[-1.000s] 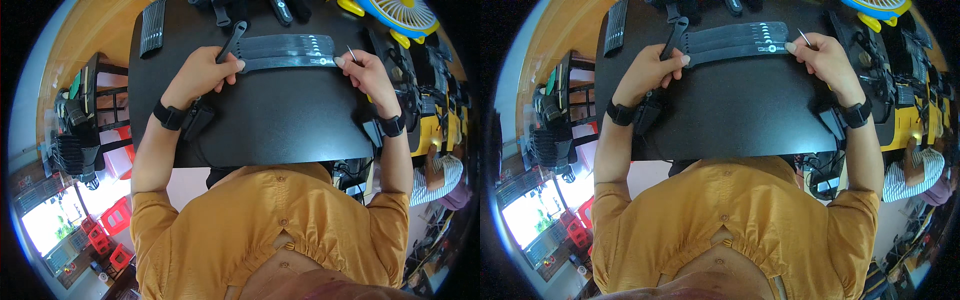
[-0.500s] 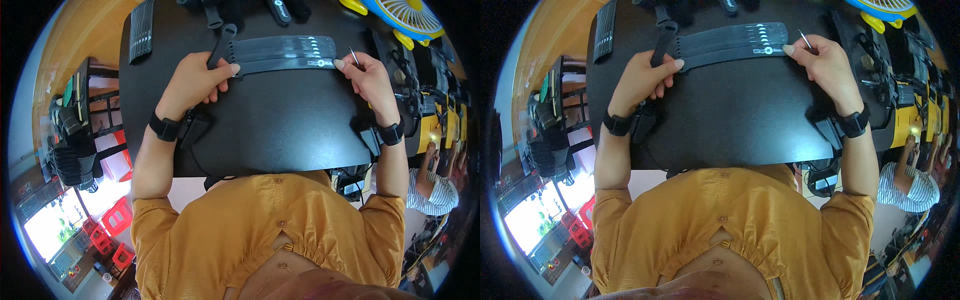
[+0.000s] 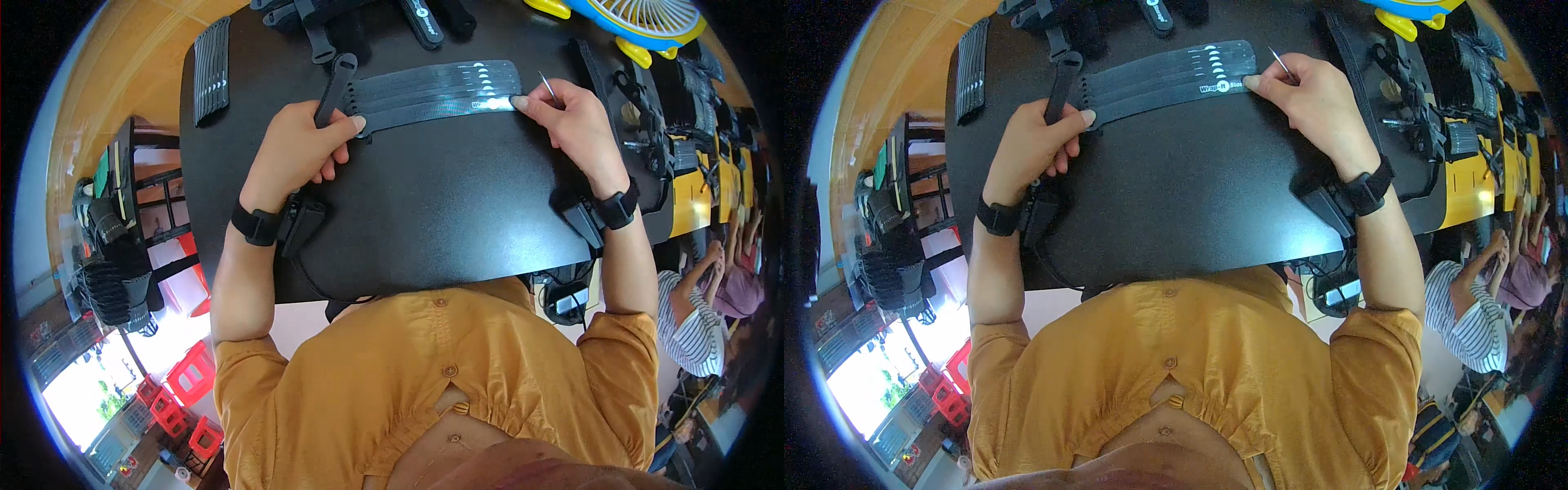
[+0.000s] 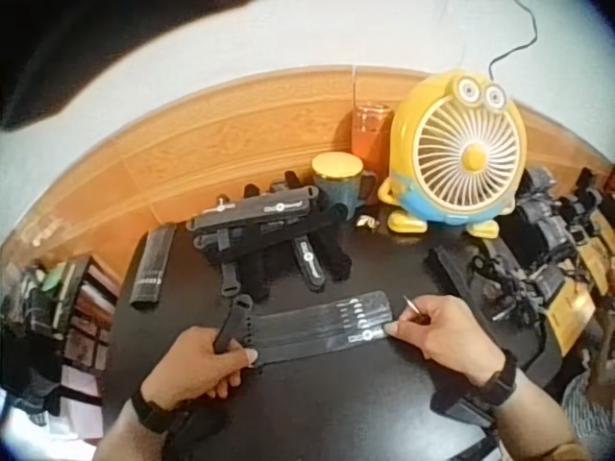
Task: Assembling small black straps and components at a workshop table.
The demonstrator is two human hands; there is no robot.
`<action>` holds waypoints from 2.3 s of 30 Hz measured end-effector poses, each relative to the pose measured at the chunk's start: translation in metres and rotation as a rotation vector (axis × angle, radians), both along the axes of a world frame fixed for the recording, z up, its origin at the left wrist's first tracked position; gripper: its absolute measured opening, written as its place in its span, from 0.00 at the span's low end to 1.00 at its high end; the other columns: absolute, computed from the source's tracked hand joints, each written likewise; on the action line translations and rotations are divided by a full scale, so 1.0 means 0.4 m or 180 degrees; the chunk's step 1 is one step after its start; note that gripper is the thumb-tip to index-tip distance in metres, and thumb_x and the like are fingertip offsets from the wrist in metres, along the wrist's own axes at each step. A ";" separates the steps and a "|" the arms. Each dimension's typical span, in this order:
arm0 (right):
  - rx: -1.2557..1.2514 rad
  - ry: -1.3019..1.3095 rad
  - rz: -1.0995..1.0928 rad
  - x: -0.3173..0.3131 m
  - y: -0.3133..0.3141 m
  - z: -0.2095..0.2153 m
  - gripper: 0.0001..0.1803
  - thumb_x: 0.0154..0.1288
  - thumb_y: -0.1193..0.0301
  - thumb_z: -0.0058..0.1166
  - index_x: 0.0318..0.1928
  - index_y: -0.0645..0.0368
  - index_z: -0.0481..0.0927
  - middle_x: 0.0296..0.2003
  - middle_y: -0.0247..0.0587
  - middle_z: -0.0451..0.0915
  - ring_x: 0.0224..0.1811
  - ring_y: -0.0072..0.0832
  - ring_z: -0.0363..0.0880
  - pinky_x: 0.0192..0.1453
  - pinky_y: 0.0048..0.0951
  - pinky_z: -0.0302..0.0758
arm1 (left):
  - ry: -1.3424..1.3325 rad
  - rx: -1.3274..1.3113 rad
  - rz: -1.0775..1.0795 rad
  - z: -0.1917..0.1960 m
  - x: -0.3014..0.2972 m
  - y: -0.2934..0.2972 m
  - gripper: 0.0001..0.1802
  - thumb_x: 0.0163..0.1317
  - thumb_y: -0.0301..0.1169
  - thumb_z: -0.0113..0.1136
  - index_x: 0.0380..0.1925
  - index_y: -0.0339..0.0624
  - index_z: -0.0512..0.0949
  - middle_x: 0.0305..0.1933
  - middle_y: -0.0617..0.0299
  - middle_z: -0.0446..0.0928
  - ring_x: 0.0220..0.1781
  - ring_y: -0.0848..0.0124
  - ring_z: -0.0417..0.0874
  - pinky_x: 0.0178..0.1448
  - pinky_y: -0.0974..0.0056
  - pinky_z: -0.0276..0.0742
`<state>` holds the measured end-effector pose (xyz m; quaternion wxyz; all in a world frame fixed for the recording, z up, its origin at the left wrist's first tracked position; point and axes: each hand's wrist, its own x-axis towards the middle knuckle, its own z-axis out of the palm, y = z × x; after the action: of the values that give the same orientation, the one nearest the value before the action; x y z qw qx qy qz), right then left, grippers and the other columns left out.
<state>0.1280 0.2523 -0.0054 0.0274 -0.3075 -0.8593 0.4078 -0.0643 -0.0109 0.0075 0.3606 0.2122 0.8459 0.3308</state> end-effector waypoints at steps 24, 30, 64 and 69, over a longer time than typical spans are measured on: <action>-0.1921 0.2034 0.1280 0.086 -0.347 0.049 0.14 0.70 0.65 0.57 0.51 0.58 0.80 0.34 0.29 0.81 0.18 0.12 0.70 0.21 0.13 0.63 | -0.0928 0.1517 -0.0927 0.075 0.299 -0.055 0.14 0.75 0.38 0.45 0.38 0.38 0.71 0.28 0.61 0.78 0.24 0.77 0.78 0.26 0.73 0.71; -0.2735 0.2353 0.0105 0.130 -0.368 0.045 0.09 0.73 0.67 0.52 0.43 0.60 0.77 0.38 0.39 0.83 0.12 0.09 0.60 0.14 0.14 0.55 | -0.1058 0.1804 -0.0965 0.030 0.358 -0.105 0.16 0.76 0.38 0.43 0.41 0.36 0.72 0.30 0.60 0.77 0.30 0.75 0.80 0.33 0.72 0.75; -0.2900 0.1664 0.0386 -0.058 -0.328 0.062 0.09 0.73 0.65 0.53 0.42 0.58 0.77 0.18 0.22 0.66 0.11 0.10 0.57 0.14 0.15 0.52 | -0.2398 0.1921 -0.0930 0.032 0.161 -0.151 0.20 0.75 0.36 0.46 0.59 0.34 0.71 0.42 0.59 0.81 0.38 0.76 0.82 0.34 0.75 0.75; -0.2841 0.1760 0.0475 -0.097 -0.288 0.151 0.09 0.73 0.65 0.53 0.45 0.57 0.78 0.17 0.22 0.66 0.11 0.10 0.56 0.15 0.16 0.52 | -0.2527 0.2141 -0.1505 0.102 0.111 -0.110 0.23 0.73 0.36 0.50 0.63 0.34 0.68 0.45 0.58 0.79 0.39 0.74 0.82 0.35 0.74 0.75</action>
<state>0.0890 0.1370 0.0552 0.0902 -0.1082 -0.5824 0.8006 -0.0198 -0.0550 0.0484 0.6276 0.3583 0.4233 0.5465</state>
